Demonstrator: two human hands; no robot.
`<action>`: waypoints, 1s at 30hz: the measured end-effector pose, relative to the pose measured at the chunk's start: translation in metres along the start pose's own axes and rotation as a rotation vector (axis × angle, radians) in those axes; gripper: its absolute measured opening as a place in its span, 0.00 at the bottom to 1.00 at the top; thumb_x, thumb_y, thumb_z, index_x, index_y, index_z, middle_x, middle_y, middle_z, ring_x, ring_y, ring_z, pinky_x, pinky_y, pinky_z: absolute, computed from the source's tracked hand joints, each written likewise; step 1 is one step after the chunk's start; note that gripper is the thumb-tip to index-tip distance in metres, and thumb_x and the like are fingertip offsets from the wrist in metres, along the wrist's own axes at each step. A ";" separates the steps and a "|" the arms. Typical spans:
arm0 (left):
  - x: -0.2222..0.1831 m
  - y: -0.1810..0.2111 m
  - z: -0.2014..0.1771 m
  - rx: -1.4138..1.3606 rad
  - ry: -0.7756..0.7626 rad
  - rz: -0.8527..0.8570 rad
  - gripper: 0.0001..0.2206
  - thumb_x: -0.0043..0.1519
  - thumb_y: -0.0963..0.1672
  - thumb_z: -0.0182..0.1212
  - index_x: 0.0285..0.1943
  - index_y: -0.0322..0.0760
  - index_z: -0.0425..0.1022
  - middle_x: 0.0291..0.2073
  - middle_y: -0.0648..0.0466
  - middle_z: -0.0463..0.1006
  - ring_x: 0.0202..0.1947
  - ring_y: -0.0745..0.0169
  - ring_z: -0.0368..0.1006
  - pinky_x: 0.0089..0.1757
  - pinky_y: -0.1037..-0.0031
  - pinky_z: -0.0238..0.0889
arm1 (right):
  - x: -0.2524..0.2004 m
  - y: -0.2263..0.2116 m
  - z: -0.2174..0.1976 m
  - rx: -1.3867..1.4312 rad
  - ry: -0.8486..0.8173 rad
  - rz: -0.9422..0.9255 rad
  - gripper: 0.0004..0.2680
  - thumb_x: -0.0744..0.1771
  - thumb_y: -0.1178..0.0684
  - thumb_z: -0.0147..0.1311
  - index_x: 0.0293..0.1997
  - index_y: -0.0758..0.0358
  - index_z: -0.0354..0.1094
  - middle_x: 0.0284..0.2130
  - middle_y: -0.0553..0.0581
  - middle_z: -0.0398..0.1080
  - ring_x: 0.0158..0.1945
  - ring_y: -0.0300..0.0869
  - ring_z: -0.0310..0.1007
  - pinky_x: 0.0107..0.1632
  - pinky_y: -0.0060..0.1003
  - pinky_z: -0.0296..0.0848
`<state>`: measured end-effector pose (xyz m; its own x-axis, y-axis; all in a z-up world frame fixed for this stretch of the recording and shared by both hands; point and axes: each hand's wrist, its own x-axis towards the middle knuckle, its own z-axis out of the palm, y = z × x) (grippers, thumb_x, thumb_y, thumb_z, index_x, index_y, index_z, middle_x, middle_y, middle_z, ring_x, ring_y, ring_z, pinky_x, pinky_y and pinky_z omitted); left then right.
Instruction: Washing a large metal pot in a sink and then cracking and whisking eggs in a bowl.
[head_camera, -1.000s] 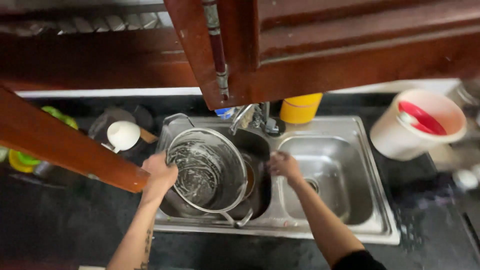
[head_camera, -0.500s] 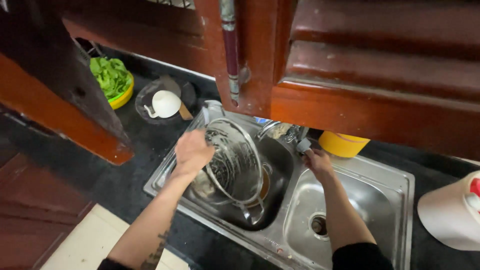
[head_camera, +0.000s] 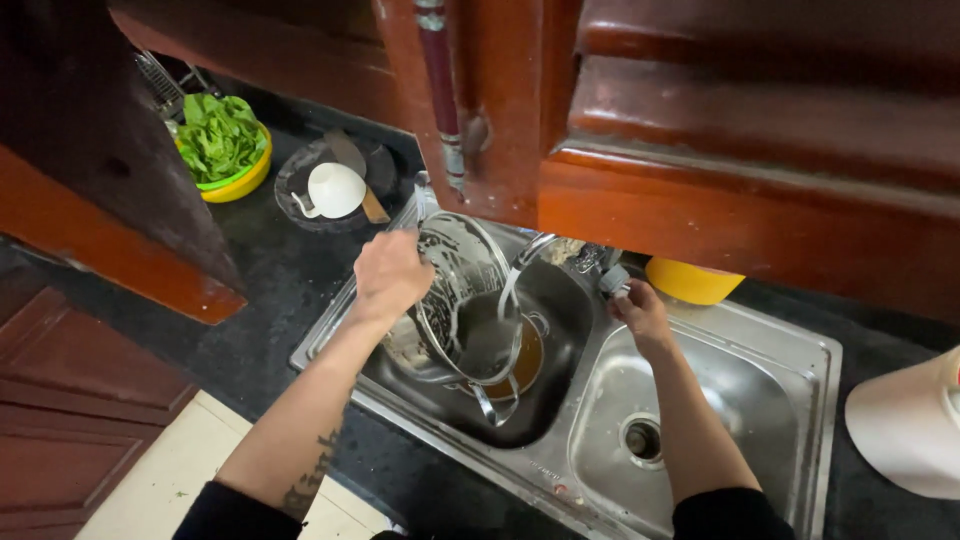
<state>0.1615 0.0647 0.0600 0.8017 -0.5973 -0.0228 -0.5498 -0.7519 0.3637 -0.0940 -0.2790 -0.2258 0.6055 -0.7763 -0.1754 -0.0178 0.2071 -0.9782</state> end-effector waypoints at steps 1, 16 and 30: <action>0.000 -0.001 -0.001 0.012 -0.004 -0.005 0.13 0.65 0.41 0.62 0.53 0.23 0.86 0.39 0.31 0.86 0.45 0.23 0.86 0.45 0.40 0.84 | -0.007 -0.001 0.006 0.017 0.079 -0.011 0.18 0.72 0.64 0.59 0.73 0.74 0.65 0.50 0.71 0.71 0.48 0.56 0.78 0.50 0.53 0.82; -0.001 0.019 -0.046 0.369 -0.084 0.110 0.22 0.70 0.44 0.54 0.72 0.35 0.80 0.55 0.37 0.88 0.59 0.30 0.83 0.54 0.45 0.75 | -0.149 0.085 0.220 0.381 -0.103 0.900 0.12 0.73 0.51 0.58 0.57 0.70 0.66 0.33 0.65 0.73 0.17 0.36 0.65 0.18 0.31 0.64; 0.065 0.046 0.294 -1.265 -0.400 -0.442 0.14 0.73 0.49 0.61 0.39 0.35 0.79 0.22 0.53 0.69 0.18 0.59 0.72 0.21 0.66 0.68 | -0.101 0.043 0.191 -0.406 0.040 0.596 0.23 0.69 0.38 0.62 0.63 0.70 0.77 0.24 0.65 0.82 0.22 0.48 0.83 0.24 0.46 0.78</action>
<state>0.1190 -0.0906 -0.1981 0.6127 -0.5793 -0.5375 0.4813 -0.2659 0.8353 -0.0044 -0.0780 -0.2291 0.3713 -0.6232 -0.6884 -0.6351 0.3704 -0.6778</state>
